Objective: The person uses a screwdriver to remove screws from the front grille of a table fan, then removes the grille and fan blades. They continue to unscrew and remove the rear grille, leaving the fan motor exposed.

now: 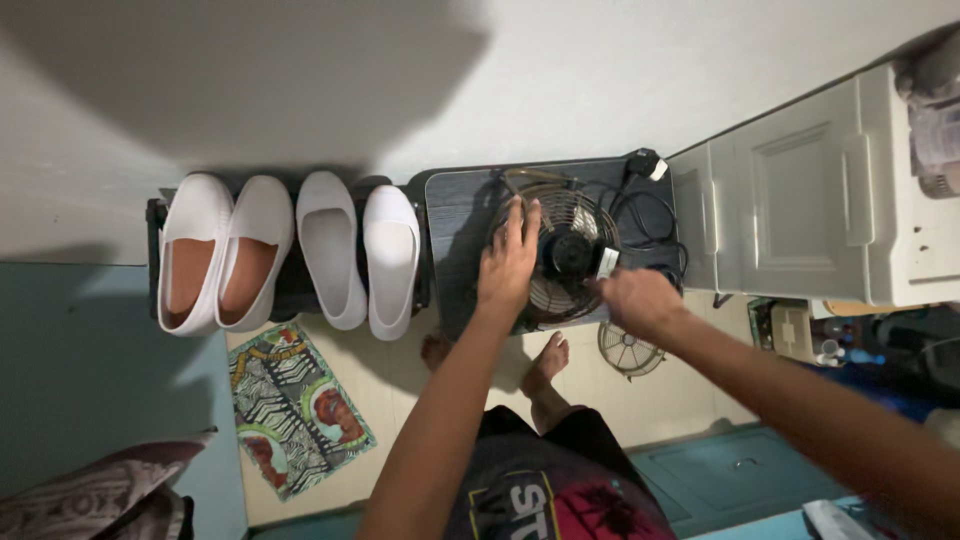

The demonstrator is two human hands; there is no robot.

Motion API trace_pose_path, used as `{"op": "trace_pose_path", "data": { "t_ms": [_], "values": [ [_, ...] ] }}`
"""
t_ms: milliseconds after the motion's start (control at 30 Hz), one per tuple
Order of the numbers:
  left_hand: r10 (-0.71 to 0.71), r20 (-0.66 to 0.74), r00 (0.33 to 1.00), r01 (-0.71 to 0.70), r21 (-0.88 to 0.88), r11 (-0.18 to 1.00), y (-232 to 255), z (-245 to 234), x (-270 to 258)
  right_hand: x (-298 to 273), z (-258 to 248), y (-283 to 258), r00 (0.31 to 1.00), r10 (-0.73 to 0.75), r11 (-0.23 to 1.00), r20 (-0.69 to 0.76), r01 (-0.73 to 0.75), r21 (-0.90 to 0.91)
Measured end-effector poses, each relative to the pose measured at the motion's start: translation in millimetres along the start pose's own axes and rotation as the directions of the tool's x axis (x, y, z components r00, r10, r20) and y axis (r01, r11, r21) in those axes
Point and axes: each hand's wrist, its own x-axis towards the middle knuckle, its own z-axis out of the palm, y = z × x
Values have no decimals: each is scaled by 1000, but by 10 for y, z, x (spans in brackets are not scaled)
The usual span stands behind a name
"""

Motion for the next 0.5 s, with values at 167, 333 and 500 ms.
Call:
{"op": "trace_pose_path", "data": {
  "t_ms": [167, 333, 500],
  "values": [
    [-17, 53, 998, 18, -30, 999, 21, -61, 12, 162, 362, 192, 902, 374, 484, 214, -387, 785],
    [-10, 80, 997, 15, -71, 997, 25, -98, 33, 267, 523, 391, 898, 252, 323, 361, -429, 843],
    [-24, 102, 994, 29, -39, 999, 30, -66, 44, 129, 232, 109, 987, 73, 984, 141, -94, 149]
  ]
}}
